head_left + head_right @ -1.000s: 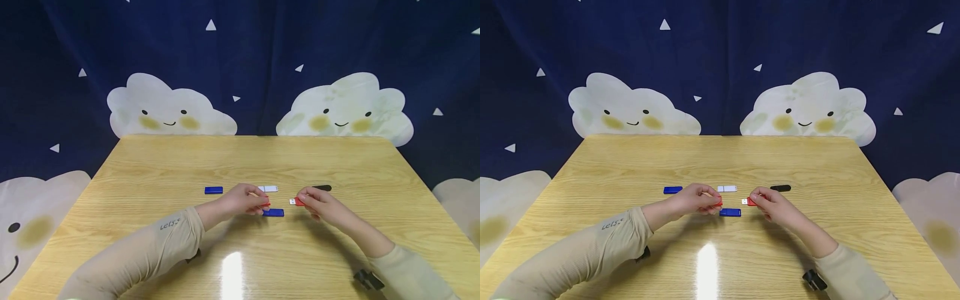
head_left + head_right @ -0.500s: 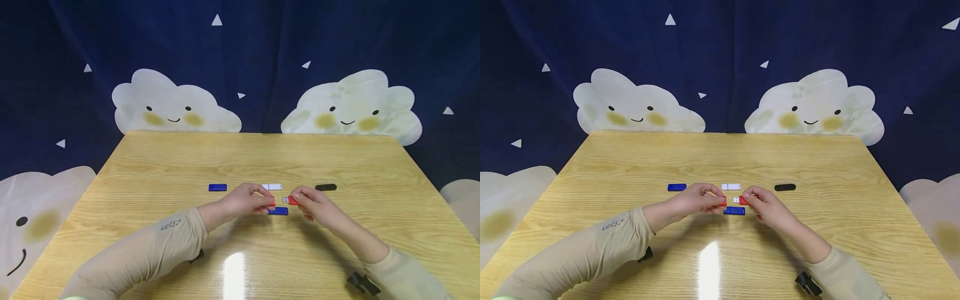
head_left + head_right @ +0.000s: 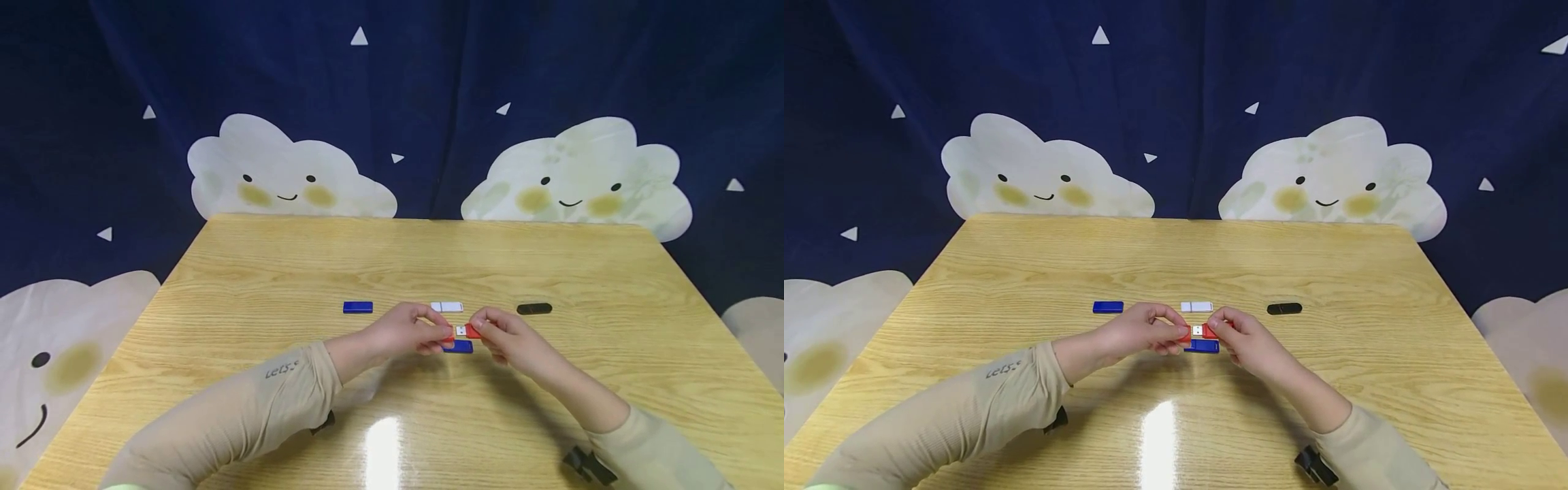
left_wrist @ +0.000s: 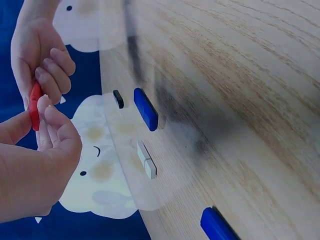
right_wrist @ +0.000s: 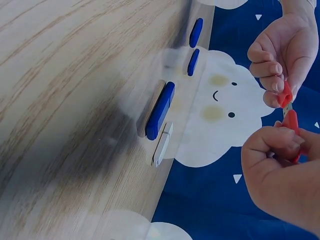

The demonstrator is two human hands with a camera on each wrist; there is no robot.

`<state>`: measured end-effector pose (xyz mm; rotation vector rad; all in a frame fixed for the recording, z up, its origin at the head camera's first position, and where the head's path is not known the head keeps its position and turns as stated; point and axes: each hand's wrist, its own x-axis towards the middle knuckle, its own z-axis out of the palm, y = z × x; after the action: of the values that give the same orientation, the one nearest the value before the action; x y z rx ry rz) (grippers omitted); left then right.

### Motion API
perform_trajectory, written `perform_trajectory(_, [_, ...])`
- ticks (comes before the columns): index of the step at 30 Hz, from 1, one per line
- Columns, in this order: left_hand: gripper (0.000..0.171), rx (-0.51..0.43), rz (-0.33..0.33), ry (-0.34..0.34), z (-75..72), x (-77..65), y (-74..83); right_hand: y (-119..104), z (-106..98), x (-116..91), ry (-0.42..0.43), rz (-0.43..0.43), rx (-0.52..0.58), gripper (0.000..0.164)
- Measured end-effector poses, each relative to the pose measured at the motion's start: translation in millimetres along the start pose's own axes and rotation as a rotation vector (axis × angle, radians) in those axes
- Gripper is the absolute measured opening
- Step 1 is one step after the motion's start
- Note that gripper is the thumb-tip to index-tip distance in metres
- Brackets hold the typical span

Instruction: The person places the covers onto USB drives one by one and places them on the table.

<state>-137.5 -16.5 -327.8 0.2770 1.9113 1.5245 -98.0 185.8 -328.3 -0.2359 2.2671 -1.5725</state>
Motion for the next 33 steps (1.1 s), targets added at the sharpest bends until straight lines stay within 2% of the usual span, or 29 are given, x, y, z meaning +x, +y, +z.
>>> perform_trajectory(10, [0.018,-0.005,-0.008,-0.003,2.5,-1.8,2.6,-2.8,1.8,-1.4,-0.027,-0.017,-0.016,0.025])
perform_trajectory(18, [0.019,-0.011,0.002,0.000,6.2,-3.6,3.7,-2.0,5.7,-2.3,-0.018,-0.038,-0.022,0.025])
perform_trajectory(25, [0.019,-0.013,0.012,0.046,9.3,-7.7,4.8,-3.8,11.5,-4.5,-0.019,-0.067,0.010,0.027])
perform_trajectory(28, [0.019,-0.019,0.033,0.068,10.4,-11.3,5.8,-6.7,14.1,-7.4,0.003,-0.061,-0.005,0.029])
perform_trajectory(33, [0.019,-0.039,0.062,0.089,13.5,-17.8,8.1,-13.0,19.7,-12.5,0.096,-0.045,-0.085,0.030])
